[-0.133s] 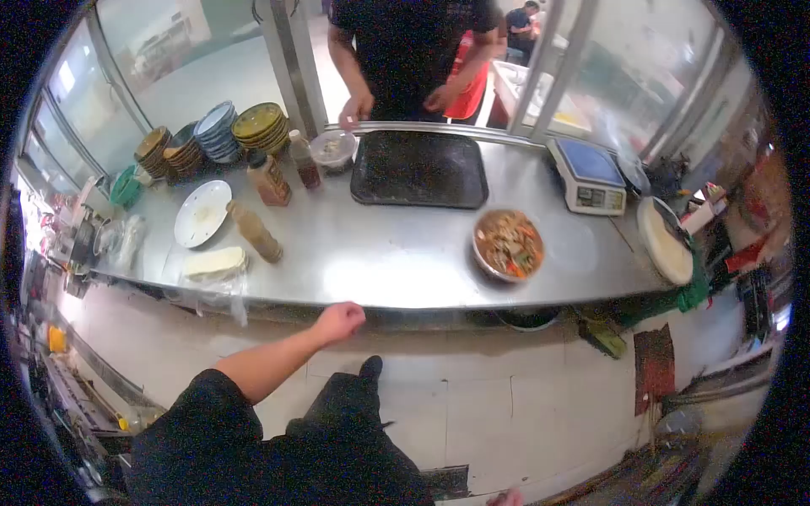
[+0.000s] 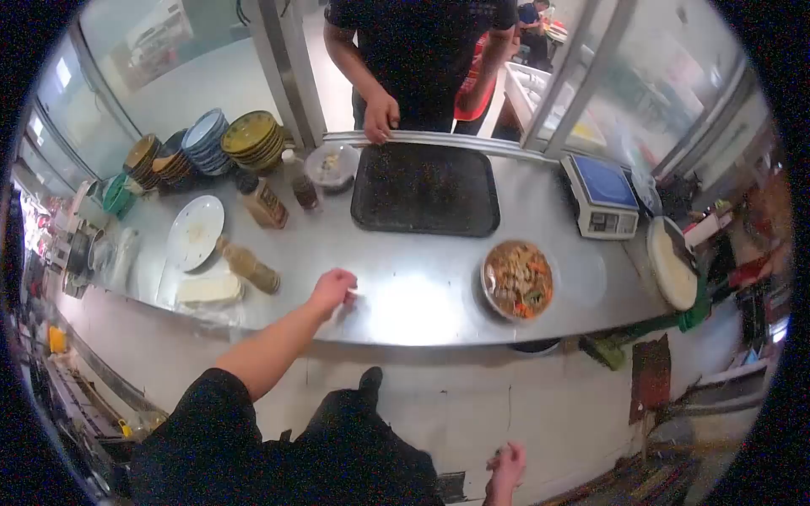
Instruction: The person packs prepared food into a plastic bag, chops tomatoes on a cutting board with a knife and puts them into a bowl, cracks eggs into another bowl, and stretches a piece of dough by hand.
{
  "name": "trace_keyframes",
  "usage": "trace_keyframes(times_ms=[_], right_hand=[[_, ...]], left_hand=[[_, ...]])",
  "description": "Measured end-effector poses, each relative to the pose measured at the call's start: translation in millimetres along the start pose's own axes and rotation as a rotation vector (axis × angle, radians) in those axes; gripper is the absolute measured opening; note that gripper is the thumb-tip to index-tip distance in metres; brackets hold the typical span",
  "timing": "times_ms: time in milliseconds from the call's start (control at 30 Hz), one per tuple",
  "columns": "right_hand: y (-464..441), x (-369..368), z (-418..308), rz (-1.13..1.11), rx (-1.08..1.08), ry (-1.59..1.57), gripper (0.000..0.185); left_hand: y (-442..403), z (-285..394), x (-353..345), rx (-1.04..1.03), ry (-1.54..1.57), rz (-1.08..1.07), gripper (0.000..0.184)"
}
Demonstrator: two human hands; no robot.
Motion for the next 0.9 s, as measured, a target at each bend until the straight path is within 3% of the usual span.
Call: trace_keyframes(times_ms=[167, 200, 233, 267, 333, 367, 500, 567, 600, 633, 667, 767, 900], right_hand=[[-50.8, -137.4, -97.7, -0.357, 0.051, 0.176, 0.022], [-68.9, -145.4, -107.8, -0.374, 0.052, 0.21, 0.022], [-87.0, -151.3, -123.1, -0.353, 0.039, 0.239, 0.021], [-107.0, -158.8, -140.2, -0.341, 0.029, 0.264, 0.02], [-149.2, -172.7, -178.6, -0.294, 0.033, 0.157, 0.017], [-178.5, -178.0, -190.7, -0.294, 0.062, 0.176, 0.017], [-332.9, -169.1, -225.3, -0.1, 0.22, 0.423, 0.023], [-396.2, -167.5, -236.9, -0.082, 0.799, 1.185, 0.03], [-395.3, -174.4, -253.1, -0.264, 0.544, 1.424, 0.032], [-393.3, -188.6, -268.2, -0.448, 0.306, 1.634, 0.034], [-406.9, -180.7, -249.9, -0.468, 0.52, 1.665, 0.033], [-434.9, -174.3, -217.3, -0.565, 0.567, 1.582, 0.032], [-431.2, -166.4, -242.6, -0.436, 0.788, 1.643, 0.028]], left_hand=[[-178.4, 76.1, 36.3, 0.03, 0.416, 0.117, 0.035], [-202.4, 86.7, 37.9, 0.027, 0.413, 0.252, 0.042], [-243.1, 77.2, 49.9, -0.008, 0.353, 0.281, 0.036], [-264.7, 74.7, 56.9, 0.006, 0.582, 0.29, 0.032], [-275.0, 84.4, 55.8, 0.065, 0.72, 0.394, 0.027], [-288.3, 75.5, 65.8, 0.097, 0.752, 0.298, 0.024], [-258.2, 65.0, 34.6, 0.104, 0.73, 0.17, 0.016], [-223.8, 65.0, 3.0, 0.18, 0.769, 0.201, 0.02], [-217.6, 45.5, -5.7, 0.069, 0.558, 0.091, 0.019], [-192.4, 70.6, -37.7, 0.158, 0.493, 0.123, 0.016], [-189.1, 71.6, -54.2, 0.215, 0.378, 0.08, 0.015], [-167.3, 88.3, -112.0, 0.275, 0.217, 0.043, 0.014], [-149.5, 130.8, -185.7, 0.181, 0.174, -0.114, 0.018]])
Point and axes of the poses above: each hand's wrist, its own y-axis away from the middle knuckle, its own x-axis out of the back of the hand, z = x × y, the point moved 2 cm from there along -y, towards the middle knuckle, and after that the axes turned 3 degrees about -y, right-handed, at the moved point
